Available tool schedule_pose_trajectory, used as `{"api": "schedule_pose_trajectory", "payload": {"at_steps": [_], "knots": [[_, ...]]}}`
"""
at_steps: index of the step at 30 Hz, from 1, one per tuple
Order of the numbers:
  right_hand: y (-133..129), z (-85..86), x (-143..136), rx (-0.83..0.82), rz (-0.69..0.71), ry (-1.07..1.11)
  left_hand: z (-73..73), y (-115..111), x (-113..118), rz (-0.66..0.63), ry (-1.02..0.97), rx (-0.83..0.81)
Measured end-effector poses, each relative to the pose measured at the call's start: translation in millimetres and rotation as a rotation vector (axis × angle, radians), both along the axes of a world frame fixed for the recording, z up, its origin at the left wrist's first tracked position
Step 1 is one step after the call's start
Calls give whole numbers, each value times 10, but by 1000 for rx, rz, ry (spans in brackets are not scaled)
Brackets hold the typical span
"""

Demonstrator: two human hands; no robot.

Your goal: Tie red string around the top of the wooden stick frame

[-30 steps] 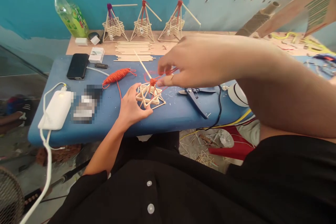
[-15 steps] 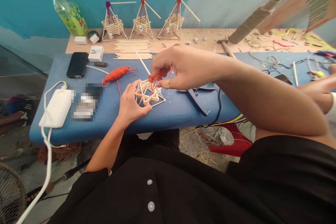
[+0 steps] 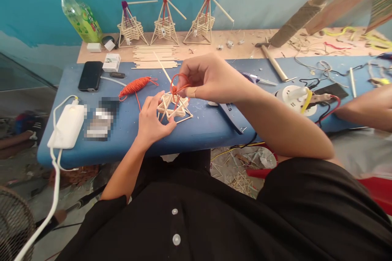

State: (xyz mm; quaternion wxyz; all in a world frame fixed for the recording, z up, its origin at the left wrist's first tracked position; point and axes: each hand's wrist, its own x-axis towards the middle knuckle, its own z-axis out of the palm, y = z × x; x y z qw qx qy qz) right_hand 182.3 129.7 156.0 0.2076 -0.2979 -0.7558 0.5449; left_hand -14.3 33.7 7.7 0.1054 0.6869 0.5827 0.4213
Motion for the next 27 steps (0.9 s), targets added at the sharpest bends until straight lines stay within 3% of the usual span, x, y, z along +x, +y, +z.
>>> {"api": "schedule_pose_trajectory", "payload": {"at_steps": [8, 20, 27], "knots": [[14, -125, 4, 66, -65, 92, -15, 5, 25, 1, 4, 63], [73, -342, 36, 70, -22, 217, -165, 48, 130, 54, -91, 118], [43, -332, 16, 90, -24, 224, -135, 72, 146, 91, -145, 101]]}}
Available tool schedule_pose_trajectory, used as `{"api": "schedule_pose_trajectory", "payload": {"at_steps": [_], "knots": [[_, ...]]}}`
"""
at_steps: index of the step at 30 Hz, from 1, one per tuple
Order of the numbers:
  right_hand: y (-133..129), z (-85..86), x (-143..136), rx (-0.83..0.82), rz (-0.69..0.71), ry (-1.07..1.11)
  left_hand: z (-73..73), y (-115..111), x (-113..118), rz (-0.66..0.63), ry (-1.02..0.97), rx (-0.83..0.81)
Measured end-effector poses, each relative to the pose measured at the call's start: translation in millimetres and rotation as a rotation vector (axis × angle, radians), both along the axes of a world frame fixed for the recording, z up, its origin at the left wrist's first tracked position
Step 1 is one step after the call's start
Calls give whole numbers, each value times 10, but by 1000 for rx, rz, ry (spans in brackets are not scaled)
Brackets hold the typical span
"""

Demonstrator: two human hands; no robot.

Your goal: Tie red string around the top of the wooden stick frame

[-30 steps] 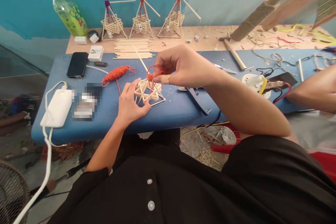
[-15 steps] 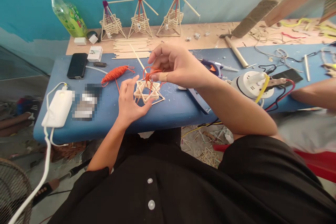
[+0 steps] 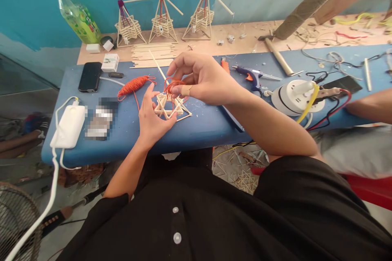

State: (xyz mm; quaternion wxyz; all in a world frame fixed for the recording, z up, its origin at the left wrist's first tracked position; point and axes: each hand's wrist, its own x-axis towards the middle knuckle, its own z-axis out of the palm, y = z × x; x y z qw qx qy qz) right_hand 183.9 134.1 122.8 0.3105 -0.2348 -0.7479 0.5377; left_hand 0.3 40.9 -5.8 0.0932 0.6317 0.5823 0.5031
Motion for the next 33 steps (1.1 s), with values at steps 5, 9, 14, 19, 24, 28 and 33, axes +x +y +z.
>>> {"api": "schedule_pose_trajectory", "payload": {"at_steps": [5, 9, 14, 19, 24, 28, 33], "knots": [[-71, 51, -42, 19, 3, -9, 31, 20, 30, -5, -9, -22], [-151, 94, -89, 40, 6, -16, 3, 36, 50, -16, -43, -19], [-202, 135, -147, 50, -25, -42, 0, 35, 60, -8, -57, -30], [-157, 102, -161, 77, -28, -20, 43, 23, 43, -27, -43, -47], [-104, 103, -75, 69, -45, 16, 11, 38, 7, -54, 6, -31], [-71, 192, 33, 79, -115, 12, -30, 57, -16, -82, 13, -18], [-4, 307, 89, 106, -200, 41, -1, 42, -67, -47, 126, 12]]}}
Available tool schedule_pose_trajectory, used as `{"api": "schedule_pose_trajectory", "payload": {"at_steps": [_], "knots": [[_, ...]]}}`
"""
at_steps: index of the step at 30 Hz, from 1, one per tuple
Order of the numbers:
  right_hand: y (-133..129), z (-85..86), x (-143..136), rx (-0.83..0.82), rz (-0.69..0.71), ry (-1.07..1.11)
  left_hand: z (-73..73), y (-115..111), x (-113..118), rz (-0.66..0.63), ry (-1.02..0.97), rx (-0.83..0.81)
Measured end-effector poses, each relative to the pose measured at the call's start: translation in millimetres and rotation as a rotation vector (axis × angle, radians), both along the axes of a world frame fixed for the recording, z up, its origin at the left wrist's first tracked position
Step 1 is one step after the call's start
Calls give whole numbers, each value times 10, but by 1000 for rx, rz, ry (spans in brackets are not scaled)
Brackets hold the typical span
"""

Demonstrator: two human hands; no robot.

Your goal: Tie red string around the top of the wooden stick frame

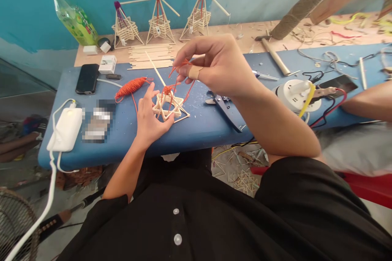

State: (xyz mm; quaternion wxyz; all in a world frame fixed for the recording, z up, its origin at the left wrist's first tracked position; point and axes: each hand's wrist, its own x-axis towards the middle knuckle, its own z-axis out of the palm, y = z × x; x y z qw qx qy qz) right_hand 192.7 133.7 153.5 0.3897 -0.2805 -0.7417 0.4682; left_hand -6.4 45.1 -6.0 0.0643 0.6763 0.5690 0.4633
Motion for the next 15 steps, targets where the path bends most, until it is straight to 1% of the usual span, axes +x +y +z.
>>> {"api": "schedule_pose_trajectory", "payload": {"at_steps": [4, 8, 11, 15], "knots": [[38, 59, -26, -15, -23, -46, 36, -9, -31, -25, 66, 55], [13, 91, -64, -8, 36, -52, 29, -2, -31, -74, 53, 73], [-29, 104, -88, 8, 77, -53, 23, -3, -22, -77, 56, 65], [-54, 113, -113, 22, 91, -69, 45, -17, -14, -69, 34, 36]]}}
